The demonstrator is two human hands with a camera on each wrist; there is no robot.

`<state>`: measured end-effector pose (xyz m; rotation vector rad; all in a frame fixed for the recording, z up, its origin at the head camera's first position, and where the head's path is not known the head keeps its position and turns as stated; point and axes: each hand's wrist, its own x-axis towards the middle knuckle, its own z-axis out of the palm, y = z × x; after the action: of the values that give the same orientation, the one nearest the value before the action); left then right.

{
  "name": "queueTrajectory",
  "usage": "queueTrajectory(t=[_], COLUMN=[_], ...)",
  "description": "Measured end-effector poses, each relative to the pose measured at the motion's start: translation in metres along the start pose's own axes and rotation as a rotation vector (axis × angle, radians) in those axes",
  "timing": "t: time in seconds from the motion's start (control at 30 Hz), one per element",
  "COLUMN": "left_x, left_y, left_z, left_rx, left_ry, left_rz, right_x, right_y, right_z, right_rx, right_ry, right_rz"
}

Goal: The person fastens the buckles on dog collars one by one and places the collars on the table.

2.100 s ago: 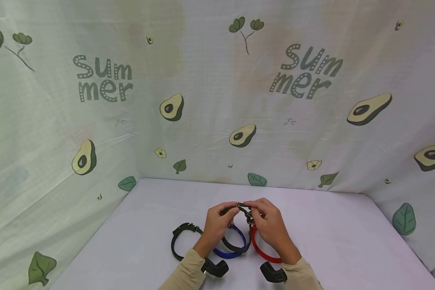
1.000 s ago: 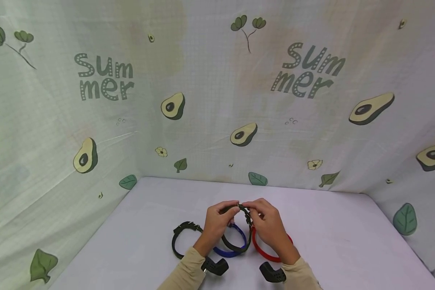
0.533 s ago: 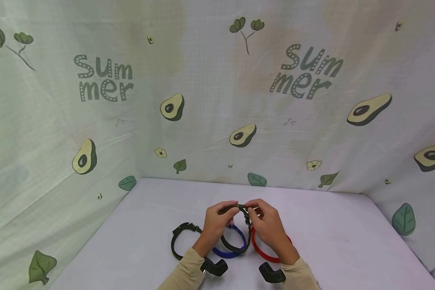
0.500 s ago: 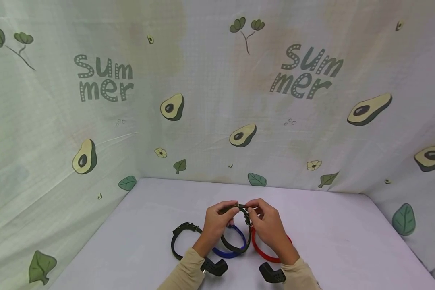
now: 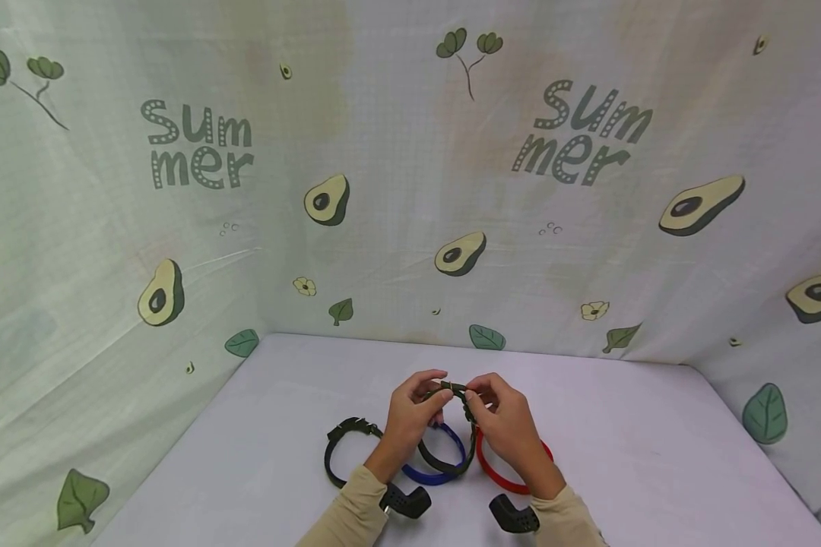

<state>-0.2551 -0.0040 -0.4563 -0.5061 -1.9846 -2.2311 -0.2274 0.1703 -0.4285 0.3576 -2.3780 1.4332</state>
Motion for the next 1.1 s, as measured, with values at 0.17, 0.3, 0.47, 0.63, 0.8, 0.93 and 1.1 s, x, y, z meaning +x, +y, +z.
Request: queueTrajectory(t=[0.17, 0.3, 0.47, 0.63, 0.8, 0.93, 1.1], left_x=[-0.001, 0.001, 0.003, 0.003, 0.001, 0.002, 0.003], left_y=[0.000, 0.000, 0.000, -0.001, -0.004, -0.004, -0.001], left_z=[-0.001, -0.002, -0.003, -0.002, -0.001, -0.001, -0.001], left_rx=[0.003, -0.001, -0.027, -0.067, -0.082, -0.084, -0.070], left_ry=[0.013, 0.015, 0.020, 0.031, 0.042, 0.042, 0.036], left_rz=[-0.001, 0.012, 0.020, 0.008, 0.007, 0.021, 0.029], right_x=[-0.001, -0.001, 0.000, -0.002, -0.003, -0.001, 0.001], right_y=[0.000, 0.001, 0.004, 0.008, 0.009, 0.010, 0.010], right_z=[0.001, 0.002, 0.003, 0.008, 0.013, 0.013, 0.012], right_rx=[-0.011, -0.012, -0.028, -0.073, -0.095, -0.116, -0.110], right_ry=[-0.005, -0.008, -0.005, 0.023, 0.060, 0.092, 0.105], right_rz=[-0.010, -0.034, -0.096, -0.163, -0.223, -0.264, -0.306])
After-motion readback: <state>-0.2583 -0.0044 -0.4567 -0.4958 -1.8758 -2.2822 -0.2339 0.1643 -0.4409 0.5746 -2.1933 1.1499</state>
